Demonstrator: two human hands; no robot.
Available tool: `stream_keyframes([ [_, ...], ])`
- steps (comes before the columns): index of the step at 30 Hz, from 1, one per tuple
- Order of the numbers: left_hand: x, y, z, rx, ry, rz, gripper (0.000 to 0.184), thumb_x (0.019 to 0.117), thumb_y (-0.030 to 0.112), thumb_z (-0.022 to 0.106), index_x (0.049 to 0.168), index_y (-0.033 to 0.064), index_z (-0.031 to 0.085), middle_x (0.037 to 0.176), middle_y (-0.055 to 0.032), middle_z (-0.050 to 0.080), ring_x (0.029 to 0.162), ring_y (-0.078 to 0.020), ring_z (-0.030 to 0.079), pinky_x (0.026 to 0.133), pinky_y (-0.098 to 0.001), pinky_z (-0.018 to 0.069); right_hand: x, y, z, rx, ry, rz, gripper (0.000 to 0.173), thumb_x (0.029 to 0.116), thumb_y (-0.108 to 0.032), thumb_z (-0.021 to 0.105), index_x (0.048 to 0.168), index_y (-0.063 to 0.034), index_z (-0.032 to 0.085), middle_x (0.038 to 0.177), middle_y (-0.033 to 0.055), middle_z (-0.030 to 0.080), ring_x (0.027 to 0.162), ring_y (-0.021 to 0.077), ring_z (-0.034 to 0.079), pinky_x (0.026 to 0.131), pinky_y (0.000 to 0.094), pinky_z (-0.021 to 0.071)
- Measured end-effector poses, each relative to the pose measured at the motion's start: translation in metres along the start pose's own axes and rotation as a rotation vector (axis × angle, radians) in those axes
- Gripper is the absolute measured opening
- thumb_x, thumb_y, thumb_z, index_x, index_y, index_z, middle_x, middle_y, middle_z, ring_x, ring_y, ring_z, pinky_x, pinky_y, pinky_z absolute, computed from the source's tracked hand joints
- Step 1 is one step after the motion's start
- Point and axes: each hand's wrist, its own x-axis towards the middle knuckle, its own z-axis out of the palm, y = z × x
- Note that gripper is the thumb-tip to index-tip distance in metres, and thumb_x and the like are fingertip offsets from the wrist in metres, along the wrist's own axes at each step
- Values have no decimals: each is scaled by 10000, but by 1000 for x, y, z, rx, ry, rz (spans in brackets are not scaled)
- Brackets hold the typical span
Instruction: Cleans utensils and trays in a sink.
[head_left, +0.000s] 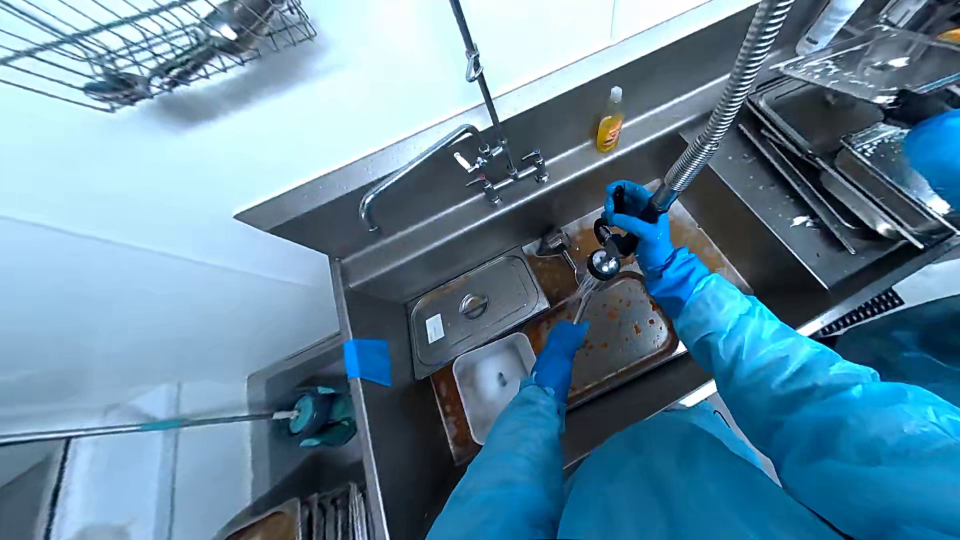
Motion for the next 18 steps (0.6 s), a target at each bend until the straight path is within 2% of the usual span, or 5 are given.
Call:
stream_keyframes([
  [3, 64, 39, 8, -26, -94, -147, 647, 1061, 589, 413, 1217, 23, 684, 1101, -224, 678, 937, -349, 660, 812, -553, 543, -13, -7, 1, 1, -7, 27, 479, 836, -62, 663, 1298, 39, 589, 1032, 105, 692, 930, 188, 672, 863, 366, 581],
  [6, 104, 58, 22, -515, -117, -124, 405, 1094, 418, 424, 893, 99, 573, 606, -4, 393, 467, -126, 365, 447, -278, 359, -26, -15, -4, 1, -29, 71, 476, 837, -72, 660, 1297, 28, 588, 1016, 89, 691, 917, 161, 666, 854, 343, 575],
  [10, 124, 94, 12, -1004, -224, -18, 449, 1108, 442, 378, 1117, 90, 657, 814, -34, 611, 682, -132, 559, 659, -319, 517, -37, -21, -18, 33, -36, 109, 476, 824, -67, 665, 1282, 36, 584, 1008, 96, 674, 895, 169, 658, 821, 344, 578],
  [13, 152, 113, 19, -1330, -262, 100, 436, 1122, 414, 287, 908, 170, 578, 512, 106, 351, 388, -10, 345, 392, -172, 349, -45, -25, -32, 25, -27, 155, 499, 826, -71, 666, 1304, 38, 575, 1008, 112, 674, 879, 174, 660, 805, 344, 579],
  [18, 168, 123, 35, -1438, -363, 149, 532, 1121, 467, 242, 995, 134, 637, 466, 103, 311, 333, -16, 307, 336, -177, 313, -47, -27, -55, 48, -29, 156, 495, 830, -70, 675, 1302, 41, 575, 1034, 129, 671, 886, 186, 665, 812, 347, 585],
])
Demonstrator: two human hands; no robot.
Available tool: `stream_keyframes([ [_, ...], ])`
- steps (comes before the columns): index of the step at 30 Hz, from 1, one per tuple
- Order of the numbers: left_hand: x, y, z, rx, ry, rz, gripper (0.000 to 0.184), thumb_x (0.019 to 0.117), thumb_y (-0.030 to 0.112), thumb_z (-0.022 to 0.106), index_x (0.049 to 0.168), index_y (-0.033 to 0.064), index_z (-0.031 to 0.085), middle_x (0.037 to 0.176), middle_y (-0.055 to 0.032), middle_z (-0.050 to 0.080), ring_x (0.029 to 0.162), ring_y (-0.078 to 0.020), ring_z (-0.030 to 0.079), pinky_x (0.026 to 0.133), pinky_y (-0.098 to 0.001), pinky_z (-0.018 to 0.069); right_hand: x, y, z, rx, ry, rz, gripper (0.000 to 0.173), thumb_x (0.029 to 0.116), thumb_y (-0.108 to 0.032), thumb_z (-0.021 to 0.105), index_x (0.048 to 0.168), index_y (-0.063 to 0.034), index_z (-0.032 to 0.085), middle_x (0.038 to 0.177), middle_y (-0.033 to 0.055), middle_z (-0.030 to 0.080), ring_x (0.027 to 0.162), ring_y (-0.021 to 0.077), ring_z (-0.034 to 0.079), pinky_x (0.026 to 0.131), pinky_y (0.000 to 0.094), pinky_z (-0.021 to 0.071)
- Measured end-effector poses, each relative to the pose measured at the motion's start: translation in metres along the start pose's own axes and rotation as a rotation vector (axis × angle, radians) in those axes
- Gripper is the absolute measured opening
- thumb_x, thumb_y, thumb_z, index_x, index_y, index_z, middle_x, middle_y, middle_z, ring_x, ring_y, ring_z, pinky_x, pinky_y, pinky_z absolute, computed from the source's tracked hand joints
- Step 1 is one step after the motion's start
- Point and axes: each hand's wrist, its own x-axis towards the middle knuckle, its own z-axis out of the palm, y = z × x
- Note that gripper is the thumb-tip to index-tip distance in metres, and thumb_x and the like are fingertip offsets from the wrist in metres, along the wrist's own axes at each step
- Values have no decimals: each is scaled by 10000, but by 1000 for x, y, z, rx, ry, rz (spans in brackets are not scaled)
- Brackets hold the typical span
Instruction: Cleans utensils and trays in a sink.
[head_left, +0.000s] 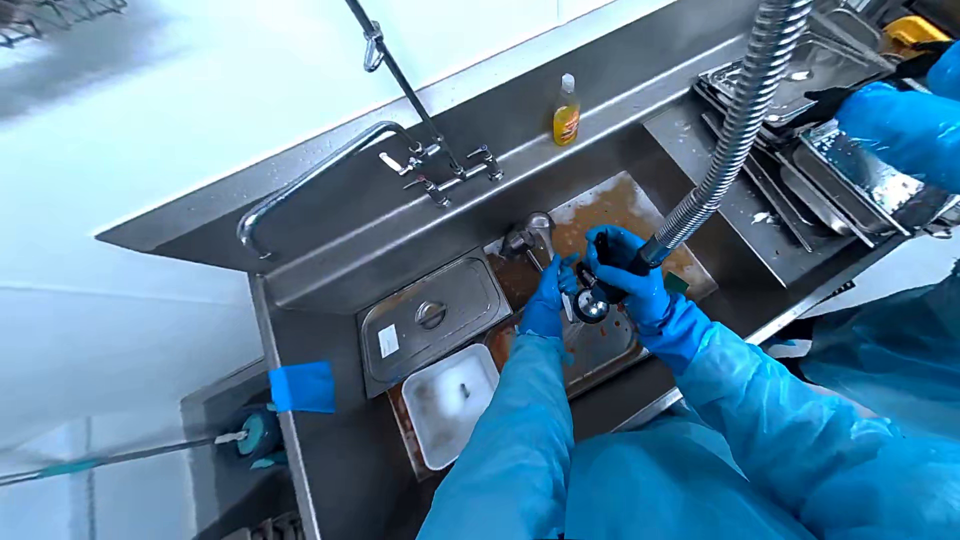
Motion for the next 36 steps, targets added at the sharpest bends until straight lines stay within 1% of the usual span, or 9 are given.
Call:
stream_keyframes([
  [5, -24, -30, -7, 142, -282, -153, 644, 1060, 647, 202, 875, 182, 609, 523, 84, 420, 420, -36, 420, 421, -205, 406, 33, 4, -24, -51, 4, -92, 469, 823, -68, 697, 1266, 49, 593, 1017, 107, 682, 901, 171, 663, 835, 340, 580],
  [8, -78, -20, 7, 435, -381, -219, 702, 1053, 648, 196, 1316, 164, 630, 550, 101, 320, 426, -29, 320, 418, -197, 328, 64, 2, -43, -98, -21, -139, 470, 834, -73, 690, 1273, 61, 590, 1005, 100, 689, 899, 160, 666, 836, 338, 580],
  [14, -132, -17, 7, 902, -97, -379, 704, 1088, 582, 158, 1223, 110, 662, 529, 59, 327, 388, -59, 304, 375, -217, 302, 121, 0, -81, -206, -129, -151, 479, 844, -42, 676, 1296, 84, 579, 1057, 127, 704, 943, 174, 681, 859, 351, 586],
  [17, -132, -19, -9, 1495, 98, -314, 648, 1098, 553, 277, 1131, 95, 734, 842, -134, 662, 750, -281, 627, 718, -502, 533, 136, 3, -107, -419, -246, -106, 605, 863, -106, 743, 1399, 70, 524, 1227, 160, 695, 1104, 211, 684, 975, 386, 580],
  [20, -146, -34, -34, 1652, 332, -316, 538, 1055, 519, 478, 1169, 46, 708, 1078, -191, 728, 1056, -384, 690, 957, -635, 514, 132, 39, -178, -912, -355, 70, 967, 800, -402, 863, 1554, -39, 378, 1468, 113, 564, 1306, 183, 579, 1114, 379, 494],
  [23, -166, -58, -60, 1595, 512, -309, 425, 1057, 439, 517, 1188, 81, 704, 1040, -158, 733, 1002, -349, 704, 904, -605, 539, 85, 129, -284, -1288, -366, 471, 686, 863, -359, 807, 1444, -95, 554, 1319, 152, 657, 1213, 307, 636, 1062, 539, 505],
  [26, -189, -79, -69, 1488, 629, -308, 398, 1055, 406, 534, 1160, 67, 716, 1003, -158, 732, 962, -337, 708, 881, -581, 548, 7, 214, -355, -1641, -792, 766, 512, 824, -192, 784, 1317, -129, 663, 1230, 184, 688, 1140, 413, 654, 931, 673, 527],
  [32, -231, -104, -68, 1394, 824, -162, 350, 1014, 354, 603, 1075, 38, 741, 867, -126, 723, 724, -258, 697, 689, -503, 587, -57, 318, -409, -1755, -1086, 705, 779, 768, -70, 835, 1482, -164, 538, 1489, 260, 499, 1386, 517, 432, 1012, 725, 436],
  [36, -244, -112, -61, 1318, 915, -105, 331, 1007, 323, 633, 1053, 14, 740, 796, -101, 699, 629, -175, 655, 595, -393, 573, -62, 339, -418, -1796, -1091, 693, 403, 767, -167, 845, 1132, -67, 706, 1067, 193, 706, 1038, 422, 659, 970, 660, 487],
])
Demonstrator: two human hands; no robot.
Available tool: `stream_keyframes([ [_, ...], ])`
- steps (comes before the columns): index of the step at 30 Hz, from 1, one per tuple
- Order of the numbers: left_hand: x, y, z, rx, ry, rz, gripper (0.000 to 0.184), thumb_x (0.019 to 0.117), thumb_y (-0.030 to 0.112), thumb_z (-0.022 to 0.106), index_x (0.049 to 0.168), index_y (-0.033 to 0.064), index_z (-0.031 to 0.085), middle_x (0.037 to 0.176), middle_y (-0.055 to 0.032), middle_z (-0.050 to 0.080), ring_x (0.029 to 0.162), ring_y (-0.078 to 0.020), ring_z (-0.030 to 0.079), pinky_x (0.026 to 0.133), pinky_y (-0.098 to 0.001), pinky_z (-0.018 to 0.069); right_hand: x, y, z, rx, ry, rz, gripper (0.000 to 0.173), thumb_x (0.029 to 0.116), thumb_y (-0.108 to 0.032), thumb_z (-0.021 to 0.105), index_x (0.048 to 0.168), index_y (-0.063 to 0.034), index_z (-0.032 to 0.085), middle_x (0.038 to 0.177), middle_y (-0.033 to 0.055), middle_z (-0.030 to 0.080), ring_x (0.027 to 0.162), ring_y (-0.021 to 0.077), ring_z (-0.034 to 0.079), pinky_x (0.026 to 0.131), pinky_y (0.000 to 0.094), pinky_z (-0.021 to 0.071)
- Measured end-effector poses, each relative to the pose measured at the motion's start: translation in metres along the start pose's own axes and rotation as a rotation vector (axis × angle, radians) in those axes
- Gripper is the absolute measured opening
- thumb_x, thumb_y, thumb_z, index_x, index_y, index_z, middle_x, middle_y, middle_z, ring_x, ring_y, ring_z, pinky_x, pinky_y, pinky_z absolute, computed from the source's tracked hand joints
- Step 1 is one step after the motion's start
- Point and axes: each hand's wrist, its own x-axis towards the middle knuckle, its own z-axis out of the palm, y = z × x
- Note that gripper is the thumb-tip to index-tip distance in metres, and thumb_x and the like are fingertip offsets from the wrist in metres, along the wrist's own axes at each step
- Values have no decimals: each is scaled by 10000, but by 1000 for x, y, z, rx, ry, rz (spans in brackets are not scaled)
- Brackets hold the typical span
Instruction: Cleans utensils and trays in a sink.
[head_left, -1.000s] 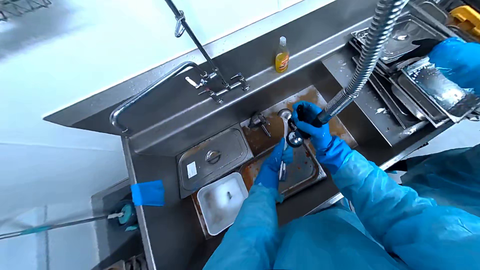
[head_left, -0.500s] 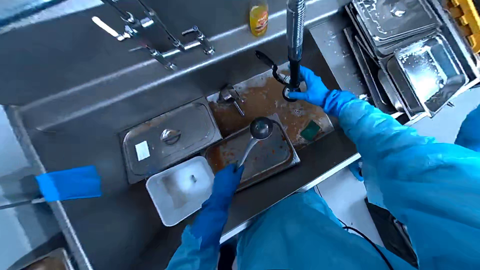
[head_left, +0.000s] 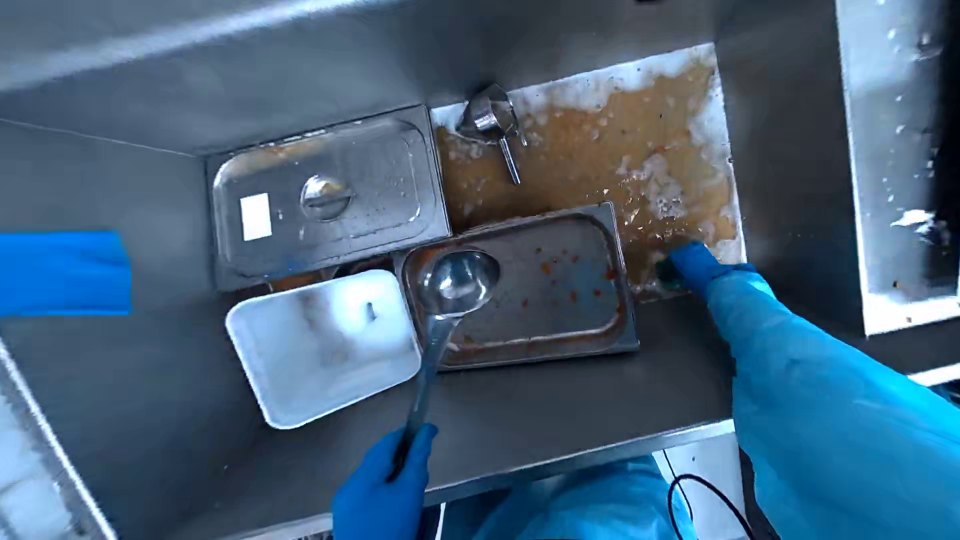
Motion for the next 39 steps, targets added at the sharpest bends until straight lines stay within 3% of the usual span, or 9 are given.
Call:
stream_keyframes([
  [3, -7, 4, 3, -69, 21, -94, 300, 1001, 321, 642, 1047, 39, 736, 736, -44, 666, 572, -110, 612, 539, -323, 547, -22, -4, -21, 214, -57, 217, 483, 760, -331, 840, 1135, -73, 679, 1039, 208, 705, 1014, 436, 673, 887, 662, 525],
  [8, -10, 18, 5, -156, -10, -133, 326, 1005, 355, 639, 1077, 50, 729, 705, -31, 648, 539, -120, 593, 512, -341, 535, -68, -9, -70, 652, 52, 420, 485, 800, -318, 812, 1201, -82, 674, 1192, 215, 671, 1070, 428, 661, 850, 705, 528],
  [12, -22, 33, 0, -171, -32, -38, 302, 1012, 335, 628, 1087, 61, 731, 732, -35, 671, 547, -125, 613, 516, -345, 550, -88, -7, -86, 685, 16, 429, 862, 880, -274, 750, 1599, -152, 291, 1184, 288, 673, 1072, 480, 670, 897, 697, 521],
  [14, -27, 38, -1, -143, -32, 14, 298, 1012, 339, 629, 1086, 71, 737, 755, -40, 685, 577, -137, 630, 551, -364, 563, -92, -5, -95, 593, -10, 360, 915, 913, -344, 739, 1647, -235, 204, 1184, 282, 682, 1077, 487, 667, 915, 696, 513],
  [20, -41, 36, 6, -35, -46, 84, 301, 1013, 358, 623, 1086, 95, 748, 820, -44, 721, 671, -169, 686, 658, -417, 599, -112, -30, -140, 363, -111, 308, 411, 911, -373, 721, 1217, -102, 678, 1099, 231, 709, 1051, 444, 679, 865, 705, 525],
  [26, -61, 27, 9, 27, 0, 104, 324, 1007, 368, 628, 1063, 74, 753, 826, -75, 725, 728, -215, 698, 705, -454, 589, -116, -65, -160, 276, -119, 427, 294, 809, -314, 748, 875, -32, 697, 956, 217, 706, 931, 421, 693, 732, 673, 543],
  [29, -62, 26, 7, 55, -16, 62, 330, 1017, 372, 615, 1097, 82, 749, 856, -86, 736, 769, -235, 713, 739, -477, 589, -108, -74, -159, 386, -149, 435, 368, 881, -355, 713, 942, 8, 706, 1019, 243, 704, 997, 435, 683, 818, 687, 531],
  [35, -47, 20, -9, 83, -135, -39, 375, 1051, 385, 533, 1213, 97, 711, 1044, -105, 742, 976, -258, 718, 912, -496, 568, -104, -97, -162, 955, 46, 309, 759, 867, -647, 716, 1340, -61, 621, 1179, 261, 681, 1077, 429, 671, 936, 681, 516],
  [39, -45, 21, -18, 70, -156, -48, 399, 1052, 414, 517, 1234, 110, 700, 1062, -98, 741, 1000, -247, 716, 926, -484, 565, -116, -121, -177, 1436, 247, 340, 653, 896, -456, 772, 1370, -49, 581, 1194, 242, 674, 1062, 391, 671, 920, 632, 534],
])
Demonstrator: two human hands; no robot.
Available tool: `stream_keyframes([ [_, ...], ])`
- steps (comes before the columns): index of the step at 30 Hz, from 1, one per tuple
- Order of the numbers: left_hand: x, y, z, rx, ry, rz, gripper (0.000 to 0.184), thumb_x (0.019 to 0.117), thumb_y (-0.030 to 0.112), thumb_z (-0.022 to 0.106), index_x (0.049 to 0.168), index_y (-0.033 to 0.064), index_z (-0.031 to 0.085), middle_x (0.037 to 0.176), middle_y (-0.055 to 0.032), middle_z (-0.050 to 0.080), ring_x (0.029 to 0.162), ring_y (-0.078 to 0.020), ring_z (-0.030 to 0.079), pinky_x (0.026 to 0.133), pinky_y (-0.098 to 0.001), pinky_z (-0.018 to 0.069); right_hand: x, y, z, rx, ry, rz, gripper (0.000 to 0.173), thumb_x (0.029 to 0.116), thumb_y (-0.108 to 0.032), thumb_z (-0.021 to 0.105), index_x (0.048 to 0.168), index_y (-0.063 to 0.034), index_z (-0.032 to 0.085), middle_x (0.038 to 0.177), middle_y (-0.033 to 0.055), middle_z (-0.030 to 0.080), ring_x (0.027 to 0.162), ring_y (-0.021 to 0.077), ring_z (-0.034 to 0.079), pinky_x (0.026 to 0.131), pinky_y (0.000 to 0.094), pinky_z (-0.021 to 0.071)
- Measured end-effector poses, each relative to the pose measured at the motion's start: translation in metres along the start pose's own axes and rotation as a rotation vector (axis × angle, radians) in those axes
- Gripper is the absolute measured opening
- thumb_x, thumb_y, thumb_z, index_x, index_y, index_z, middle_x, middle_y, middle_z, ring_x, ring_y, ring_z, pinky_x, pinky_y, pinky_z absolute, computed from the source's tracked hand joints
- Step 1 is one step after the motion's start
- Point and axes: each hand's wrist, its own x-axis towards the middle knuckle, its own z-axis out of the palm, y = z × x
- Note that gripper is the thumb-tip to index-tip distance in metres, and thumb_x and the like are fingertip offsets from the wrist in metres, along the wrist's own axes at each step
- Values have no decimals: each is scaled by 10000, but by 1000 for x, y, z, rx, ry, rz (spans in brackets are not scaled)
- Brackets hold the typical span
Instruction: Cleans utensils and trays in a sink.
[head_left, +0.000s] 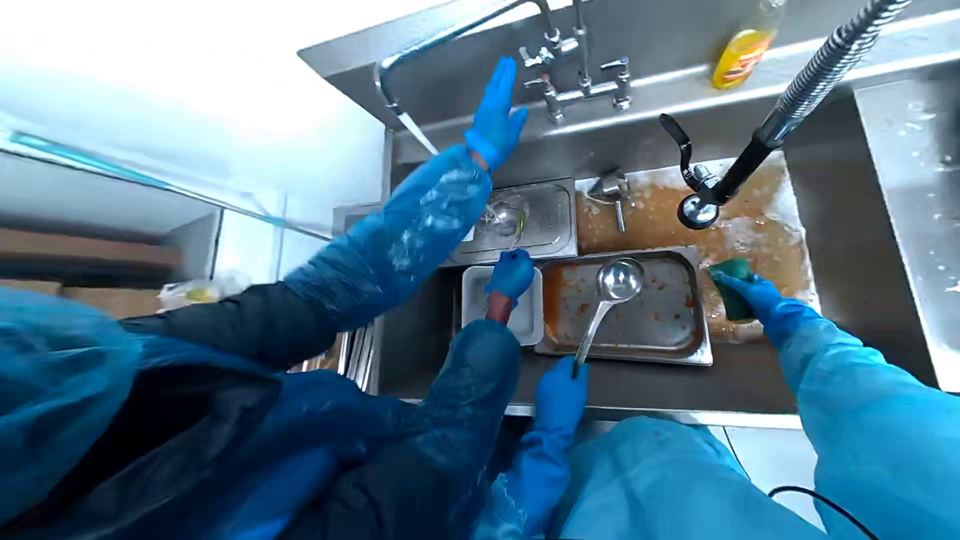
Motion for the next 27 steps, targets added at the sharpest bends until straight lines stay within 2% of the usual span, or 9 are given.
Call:
stream_keyframes([
  [2, -1, 0, -3, -15, 23, 8, 398, 1050, 411, 518, 1230, 110, 704, 1057, -99, 742, 998, -249, 718, 923, -486, 569, -8, -7, 10, 235, -2, 17, 610, 905, -284, 758, 1425, -80, 511, 1213, 210, 662, 1045, 344, 674, 882, 585, 557],
  [7, -6, 2, -3, -124, 148, 41, 375, 1035, 388, 563, 1201, 97, 730, 1021, -92, 754, 951, -231, 729, 899, -465, 581, -44, -37, 42, 513, -105, 66, 490, 888, -281, 696, 1337, -148, 551, 1086, 107, 695, 891, 228, 695, 718, 447, 592],
  [10, -20, -6, -5, -226, 340, 156, 325, 1012, 355, 618, 1123, 82, 756, 904, -64, 753, 807, -188, 728, 792, -425, 611, -50, -55, 100, 349, -81, -27, 725, 868, -172, 776, 1507, -135, 435, 1257, 194, 652, 1076, 326, 670, 891, 560, 565],
  [13, -43, -5, -18, -291, 528, 258, 263, 970, 273, 686, 1054, 39, 773, 847, -66, 753, 724, -153, 723, 711, -362, 627, -89, -79, 194, 169, -126, -196, 736, 798, -149, 854, 1433, -46, 495, 1181, 223, 681, 1046, 347, 691, 902, 574, 577],
  [16, -94, 69, -120, -298, 147, -69, 293, 1032, 111, 594, 1230, -90, 674, 1112, -228, 721, 1039, -272, 700, 979, -369, 524, -227, -156, 257, 32, -93, -185, 474, 934, -138, 693, 1345, 53, 556, 1251, 249, 649, 1152, 337, 645, 1004, 470, 519],
  [19, -96, 79, -149, -255, 84, -124, 279, 1026, 60, 576, 1216, -121, 668, 1130, -267, 708, 1063, -297, 693, 982, -346, 518, -359, -261, 256, 275, 65, -8, 329, 1042, -10, 478, 1345, 105, 531, 1353, 233, 605, 1213, 252, 611, 1032, 285, 479],
  [21, -94, 72, -163, -285, 47, -116, 297, 1038, 65, 555, 1242, -127, 651, 1159, -280, 695, 1086, -310, 687, 999, -354, 509, -382, -285, 261, 311, 156, -12, 297, 1044, 0, 468, 1292, 148, 537, 1293, 277, 612, 1130, 271, 628, 999, 274, 484],
  [25, -102, 106, -243, -478, 9, 12, 273, 1028, 25, 537, 1238, -133, 609, 1125, -270, 673, 971, -270, 660, 884, -290, 512, -394, -342, 254, 171, -176, 264, 348, 1027, 79, 395, 1337, 222, 463, 1375, 337, 529, 1220, 293, 553, 1068, 271, 398],
  [27, -95, 112, -256, -525, 2, 71, 270, 1022, 9, 530, 1243, -127, 604, 1120, -255, 676, 964, -243, 661, 870, -262, 507, -384, -335, 270, 195, -216, 411, 347, 1009, 84, 404, 1331, 186, 485, 1341, 284, 567, 1165, 242, 580, 1022, 244, 425],
])
